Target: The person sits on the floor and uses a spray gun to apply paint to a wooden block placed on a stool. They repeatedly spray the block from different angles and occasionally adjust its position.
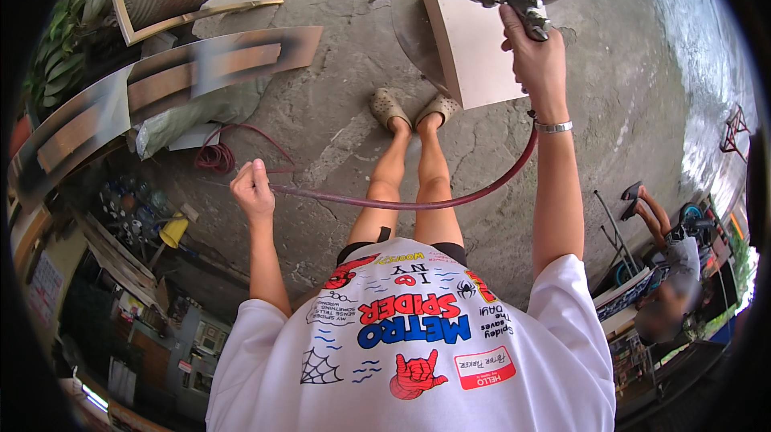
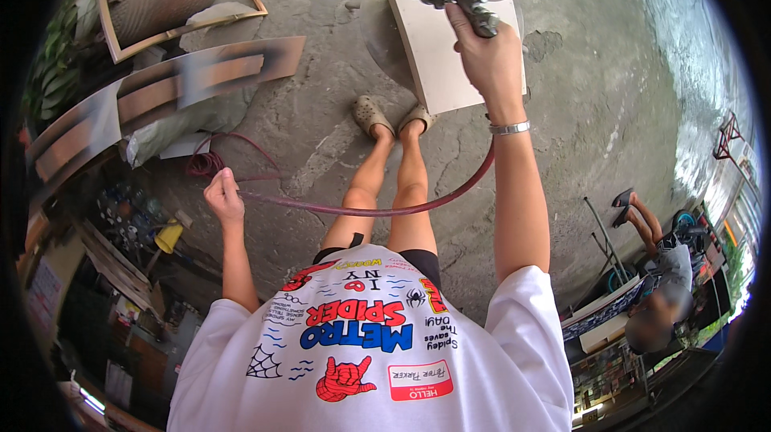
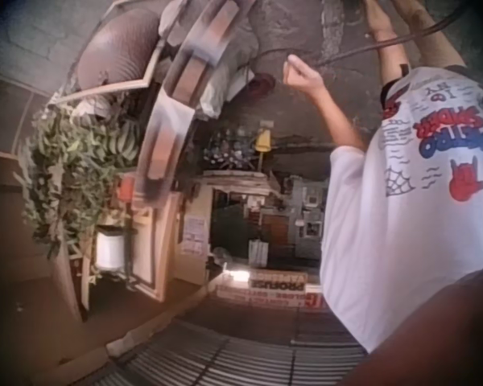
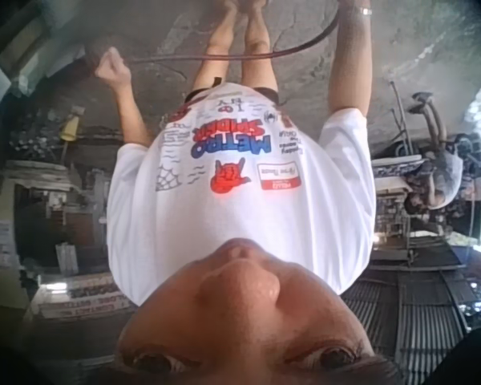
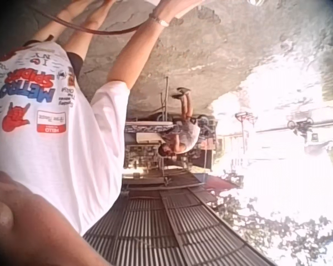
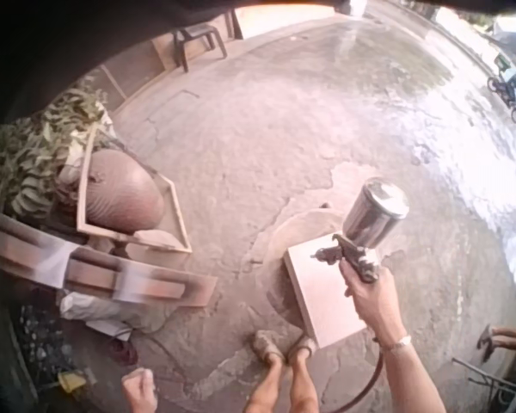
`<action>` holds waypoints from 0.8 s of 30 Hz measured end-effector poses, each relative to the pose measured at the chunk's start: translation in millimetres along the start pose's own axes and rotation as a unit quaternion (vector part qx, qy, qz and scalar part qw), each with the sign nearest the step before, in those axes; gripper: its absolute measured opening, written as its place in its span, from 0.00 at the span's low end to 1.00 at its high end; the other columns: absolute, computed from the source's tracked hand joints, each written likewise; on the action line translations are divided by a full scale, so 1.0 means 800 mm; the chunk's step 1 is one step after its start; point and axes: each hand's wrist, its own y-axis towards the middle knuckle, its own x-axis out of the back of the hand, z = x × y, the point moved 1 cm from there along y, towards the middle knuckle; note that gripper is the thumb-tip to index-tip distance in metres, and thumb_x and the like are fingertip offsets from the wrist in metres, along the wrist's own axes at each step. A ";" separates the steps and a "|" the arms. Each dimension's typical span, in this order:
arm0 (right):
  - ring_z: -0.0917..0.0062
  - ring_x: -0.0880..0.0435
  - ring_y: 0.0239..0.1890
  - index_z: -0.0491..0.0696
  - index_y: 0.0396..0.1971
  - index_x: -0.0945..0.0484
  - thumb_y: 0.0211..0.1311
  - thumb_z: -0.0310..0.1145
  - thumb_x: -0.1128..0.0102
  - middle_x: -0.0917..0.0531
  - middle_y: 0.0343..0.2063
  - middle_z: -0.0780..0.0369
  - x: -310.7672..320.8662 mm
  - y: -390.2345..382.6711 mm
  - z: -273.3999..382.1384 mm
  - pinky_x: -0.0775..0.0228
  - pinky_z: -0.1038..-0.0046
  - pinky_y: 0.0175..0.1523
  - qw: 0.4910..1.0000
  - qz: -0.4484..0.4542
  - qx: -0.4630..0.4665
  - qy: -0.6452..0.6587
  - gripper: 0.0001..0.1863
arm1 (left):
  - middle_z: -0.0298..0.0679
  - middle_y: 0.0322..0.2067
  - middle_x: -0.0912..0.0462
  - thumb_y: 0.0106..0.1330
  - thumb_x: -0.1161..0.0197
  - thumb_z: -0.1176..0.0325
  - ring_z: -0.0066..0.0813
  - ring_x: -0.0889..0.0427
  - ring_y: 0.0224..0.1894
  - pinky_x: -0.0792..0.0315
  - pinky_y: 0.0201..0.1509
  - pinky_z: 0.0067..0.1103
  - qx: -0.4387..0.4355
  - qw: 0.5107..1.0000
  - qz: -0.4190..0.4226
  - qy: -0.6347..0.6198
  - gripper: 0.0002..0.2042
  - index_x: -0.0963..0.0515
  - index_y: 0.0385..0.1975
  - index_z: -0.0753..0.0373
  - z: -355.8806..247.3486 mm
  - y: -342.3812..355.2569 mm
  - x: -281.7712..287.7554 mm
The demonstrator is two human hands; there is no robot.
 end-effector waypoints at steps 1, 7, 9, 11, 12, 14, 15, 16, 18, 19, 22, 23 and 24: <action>0.77 0.16 0.20 0.41 0.32 0.12 0.67 0.56 0.34 0.17 0.15 0.60 -0.008 -0.007 0.009 0.26 0.71 0.30 1.000 0.008 0.004 0.003 0.28 | 0.45 0.13 0.35 0.75 0.46 0.69 0.41 0.34 0.16 0.44 0.23 0.35 -0.002 1.000 -0.002 0.001 0.21 0.34 0.15 0.70 0.004 -0.001 0.005; 0.83 0.20 0.21 0.37 0.37 0.13 0.69 0.46 0.32 0.17 0.16 0.60 -0.040 -0.055 0.035 0.28 0.72 0.29 0.993 0.074 0.033 0.081 0.21 | 0.47 0.14 0.33 0.76 0.45 0.68 0.42 0.32 0.17 0.42 0.24 0.36 0.025 1.000 0.015 0.007 0.22 0.32 0.16 0.71 0.039 -0.022 0.015; 0.83 0.26 0.21 0.38 0.39 0.15 0.68 0.42 0.32 0.21 0.16 0.62 -0.039 -0.080 0.033 0.31 0.71 0.29 0.988 0.118 0.003 0.097 0.19 | 0.48 0.15 0.32 0.76 0.45 0.66 0.43 0.31 0.17 0.41 0.24 0.37 0.045 0.998 0.027 0.016 0.22 0.32 0.17 0.72 0.066 -0.037 0.010; 0.81 0.28 0.22 0.38 0.39 0.16 0.68 0.41 0.32 0.22 0.17 0.62 -0.041 -0.106 0.024 0.31 0.70 0.30 0.987 0.108 0.018 0.122 0.18 | 0.49 0.15 0.31 0.76 0.44 0.65 0.45 0.30 0.17 0.40 0.25 0.38 0.067 0.996 0.047 0.031 0.23 0.32 0.17 0.73 0.095 -0.056 0.002; 0.81 0.29 0.22 0.38 0.39 0.17 0.68 0.41 0.32 0.23 0.17 0.62 -0.040 -0.120 0.016 0.32 0.70 0.30 0.986 0.101 0.024 0.132 0.18 | 0.49 0.15 0.31 0.76 0.44 0.64 0.45 0.30 0.18 0.40 0.25 0.38 0.073 0.995 0.059 0.037 0.23 0.31 0.18 0.74 0.102 -0.061 -0.004; 0.80 0.27 0.25 0.39 0.39 0.19 0.68 0.39 0.33 0.21 0.20 0.61 -0.033 -0.146 0.005 0.31 0.71 0.33 0.978 0.103 -0.010 0.182 0.16 | 0.50 0.16 0.30 0.76 0.43 0.62 0.47 0.30 0.18 0.39 0.26 0.39 0.085 0.992 0.080 0.050 0.24 0.31 0.19 0.74 0.116 -0.075 -0.016; 0.81 0.26 0.26 0.39 0.40 0.20 0.68 0.37 0.33 0.21 0.21 0.62 -0.026 -0.159 0.001 0.30 0.72 0.34 0.973 0.110 -0.041 0.200 0.14 | 0.50 0.16 0.29 0.76 0.43 0.61 0.47 0.29 0.19 0.38 0.27 0.39 0.085 0.990 0.094 0.061 0.24 0.30 0.20 0.74 0.121 -0.080 -0.023; 0.81 0.25 0.27 0.40 0.41 0.20 0.67 0.36 0.33 0.20 0.22 0.62 -0.015 -0.175 0.002 0.30 0.73 0.35 0.962 0.123 -0.088 0.228 0.14 | 0.51 0.17 0.29 0.76 0.43 0.61 0.48 0.28 0.19 0.37 0.27 0.39 0.084 0.988 0.107 0.072 0.23 0.28 0.20 0.75 0.127 -0.086 -0.032; 0.83 0.23 0.29 0.40 0.43 0.21 0.68 0.35 0.33 0.18 0.24 0.62 -0.006 -0.203 -0.030 0.29 0.75 0.36 0.972 0.072 -0.040 0.222 0.14 | 0.52 0.18 0.27 0.75 0.42 0.59 0.49 0.27 0.21 0.36 0.29 0.39 0.093 0.983 0.134 0.082 0.23 0.26 0.22 0.75 0.129 -0.094 -0.045; 0.83 0.23 0.29 0.39 0.43 0.21 0.68 0.36 0.33 0.17 0.25 0.62 0.001 -0.216 -0.049 0.29 0.75 0.36 0.973 0.049 -0.030 0.223 0.14 | 0.52 0.18 0.26 0.75 0.41 0.58 0.49 0.26 0.21 0.35 0.29 0.39 0.102 0.980 0.148 0.081 0.23 0.25 0.23 0.74 0.126 -0.099 -0.054; 0.85 0.23 0.29 0.40 0.44 0.21 0.69 0.37 0.32 0.16 0.27 0.64 0.024 -0.258 -0.105 0.30 0.77 0.35 0.971 -0.013 -0.038 0.237 0.16 | 0.53 0.20 0.24 0.74 0.40 0.55 0.50 0.24 0.22 0.33 0.31 0.39 0.101 0.974 0.182 0.087 0.23 0.24 0.25 0.74 0.117 -0.109 -0.073; 0.86 0.23 0.27 0.40 0.44 0.21 0.69 0.38 0.33 0.16 0.27 0.65 0.032 -0.273 -0.121 0.32 0.78 0.33 0.968 -0.034 -0.050 0.245 0.16 | 0.54 0.20 0.24 0.74 0.41 0.55 0.51 0.24 0.23 0.33 0.31 0.39 0.091 0.974 0.187 0.086 0.24 0.24 0.24 0.73 0.108 -0.111 -0.081; 0.87 0.24 0.26 0.40 0.45 0.21 0.70 0.39 0.33 0.16 0.27 0.66 0.039 -0.287 -0.139 0.33 0.79 0.31 0.964 -0.054 -0.061 0.254 0.16 | 0.55 0.20 0.25 0.74 0.41 0.55 0.52 0.24 0.23 0.33 0.31 0.39 0.082 0.974 0.192 0.089 0.24 0.24 0.24 0.73 0.101 -0.117 -0.087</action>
